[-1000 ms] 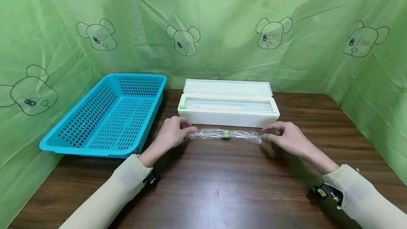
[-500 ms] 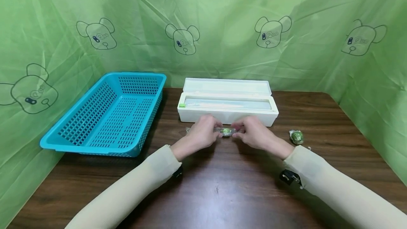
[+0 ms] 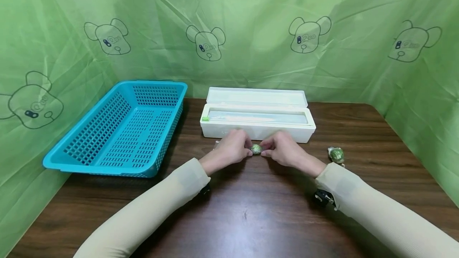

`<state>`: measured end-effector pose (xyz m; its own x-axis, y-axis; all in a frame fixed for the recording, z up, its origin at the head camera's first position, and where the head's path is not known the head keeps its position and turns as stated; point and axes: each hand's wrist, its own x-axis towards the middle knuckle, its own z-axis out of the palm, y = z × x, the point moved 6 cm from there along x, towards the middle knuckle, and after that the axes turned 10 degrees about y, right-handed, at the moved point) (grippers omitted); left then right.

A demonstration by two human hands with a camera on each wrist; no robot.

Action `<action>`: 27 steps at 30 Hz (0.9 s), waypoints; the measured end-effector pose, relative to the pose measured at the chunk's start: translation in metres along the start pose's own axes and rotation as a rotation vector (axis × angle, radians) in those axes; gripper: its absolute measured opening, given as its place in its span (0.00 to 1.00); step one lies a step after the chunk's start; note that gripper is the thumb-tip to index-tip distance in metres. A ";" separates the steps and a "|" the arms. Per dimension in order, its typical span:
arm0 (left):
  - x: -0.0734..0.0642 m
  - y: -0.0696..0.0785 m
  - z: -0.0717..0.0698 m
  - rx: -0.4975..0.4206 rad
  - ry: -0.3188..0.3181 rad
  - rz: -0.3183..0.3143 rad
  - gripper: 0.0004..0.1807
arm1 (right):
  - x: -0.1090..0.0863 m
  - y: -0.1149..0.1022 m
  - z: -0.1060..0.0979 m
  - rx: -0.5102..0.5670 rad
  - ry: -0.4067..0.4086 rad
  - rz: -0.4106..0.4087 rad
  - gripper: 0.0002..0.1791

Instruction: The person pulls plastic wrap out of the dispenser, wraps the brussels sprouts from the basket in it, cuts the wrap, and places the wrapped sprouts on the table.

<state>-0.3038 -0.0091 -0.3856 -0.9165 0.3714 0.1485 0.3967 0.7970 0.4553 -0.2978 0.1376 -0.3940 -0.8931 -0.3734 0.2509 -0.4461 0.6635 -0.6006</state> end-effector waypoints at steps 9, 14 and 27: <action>-0.005 -0.001 0.000 0.056 -0.016 -0.007 0.03 | -0.004 -0.003 0.000 -0.022 -0.024 0.051 0.04; -0.018 0.002 -0.002 0.064 -0.032 0.069 0.02 | -0.011 -0.010 0.004 -0.018 -0.071 0.023 0.04; -0.031 0.002 -0.001 0.027 -0.050 0.078 0.04 | -0.024 -0.021 0.007 -0.025 -0.078 -0.037 0.07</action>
<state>-0.2751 -0.0198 -0.3885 -0.8791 0.4562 0.1380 0.4691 0.7770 0.4199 -0.2666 0.1275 -0.3928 -0.8692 -0.4466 0.2122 -0.4809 0.6638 -0.5728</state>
